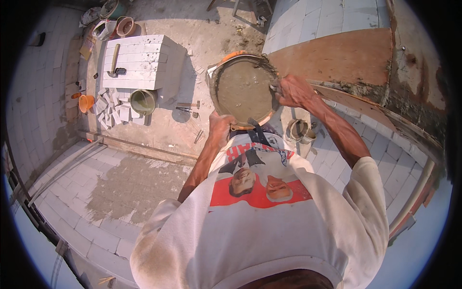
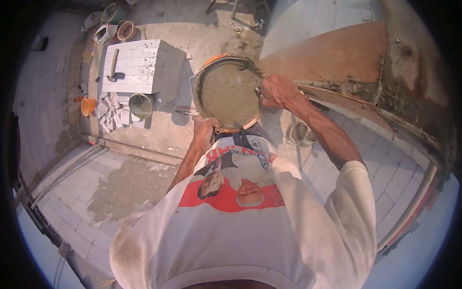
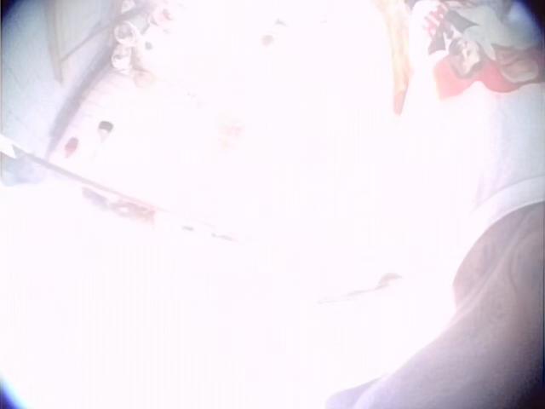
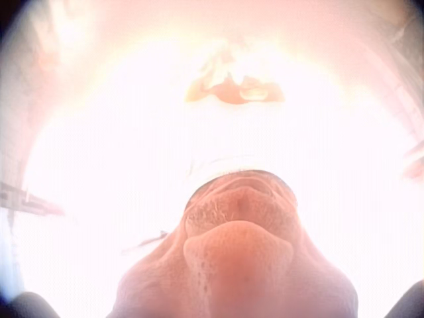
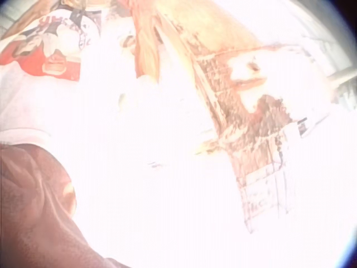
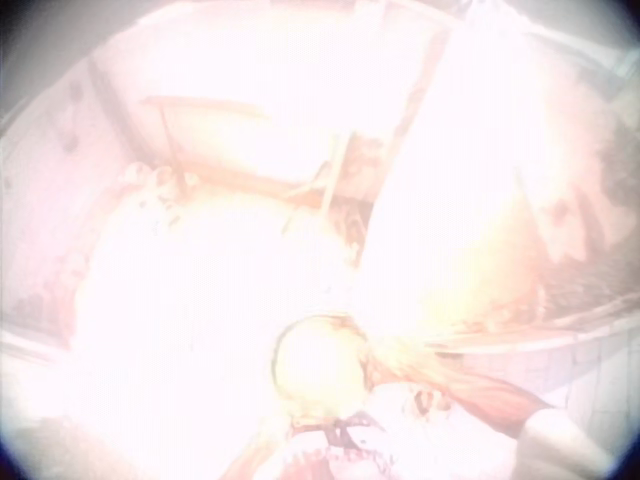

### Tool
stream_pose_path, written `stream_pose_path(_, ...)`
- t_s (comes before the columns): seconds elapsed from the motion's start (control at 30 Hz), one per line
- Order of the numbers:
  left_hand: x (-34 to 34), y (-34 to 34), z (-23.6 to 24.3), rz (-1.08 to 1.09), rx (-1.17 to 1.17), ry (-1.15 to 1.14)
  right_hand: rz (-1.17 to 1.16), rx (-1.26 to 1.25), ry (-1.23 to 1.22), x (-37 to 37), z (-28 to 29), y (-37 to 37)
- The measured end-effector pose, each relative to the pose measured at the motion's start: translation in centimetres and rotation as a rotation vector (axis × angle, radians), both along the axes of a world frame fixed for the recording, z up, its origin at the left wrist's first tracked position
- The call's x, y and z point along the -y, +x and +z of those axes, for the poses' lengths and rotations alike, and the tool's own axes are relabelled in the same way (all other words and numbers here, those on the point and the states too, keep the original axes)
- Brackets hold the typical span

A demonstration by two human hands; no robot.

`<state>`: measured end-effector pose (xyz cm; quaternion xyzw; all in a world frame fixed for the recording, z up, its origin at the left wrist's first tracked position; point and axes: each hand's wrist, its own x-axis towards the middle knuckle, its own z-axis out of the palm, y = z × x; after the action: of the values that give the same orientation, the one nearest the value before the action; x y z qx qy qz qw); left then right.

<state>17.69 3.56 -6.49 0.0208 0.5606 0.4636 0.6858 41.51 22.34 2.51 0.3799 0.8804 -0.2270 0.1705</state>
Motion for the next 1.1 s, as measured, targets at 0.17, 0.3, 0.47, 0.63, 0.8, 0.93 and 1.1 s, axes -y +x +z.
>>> stream_pose_path(0.17, -0.3, -0.3, 1.9, 0.032, 0.039, 0.013, -0.191, -0.118, -0.219, 2.3, -1.2, 0.4)
stream_pose_path(0.3, -0.2, -0.3, 3.2, 0.136, 0.044, 0.038, -0.298, -0.19, -0.32, 5.2, -3.2, 1.1)
stream_pose_path(0.47, 1.4, -2.2, 1.4, 0.083, 0.08, 0.073, -0.427, -0.321, -0.418, 7.3, -2.3, 1.1)
stream_pose_path(0.63, 0.0, -1.6, 3.5, 0.055, 0.067, 0.047, -0.531, -0.272, -0.505, 8.9, -1.9, 1.7)
stream_pose_path(0.8, 0.7, -3.2, 0.7, 0.014, 0.119, 0.106, -0.621, -0.323, -0.538, 10.3, -1.7, 2.9)
stream_pose_path(0.93, -0.9, -1.0, 2.9, 0.062, -0.004, 0.037, -0.681, -0.387, -0.504, 10.8, 0.6, 3.8)
stream_pose_path(1.1, -1.3, -1.0, 1.7, 0.044, 0.039, 0.054, -0.737, -0.428, -0.389, 11.5, 3.3, 5.0)
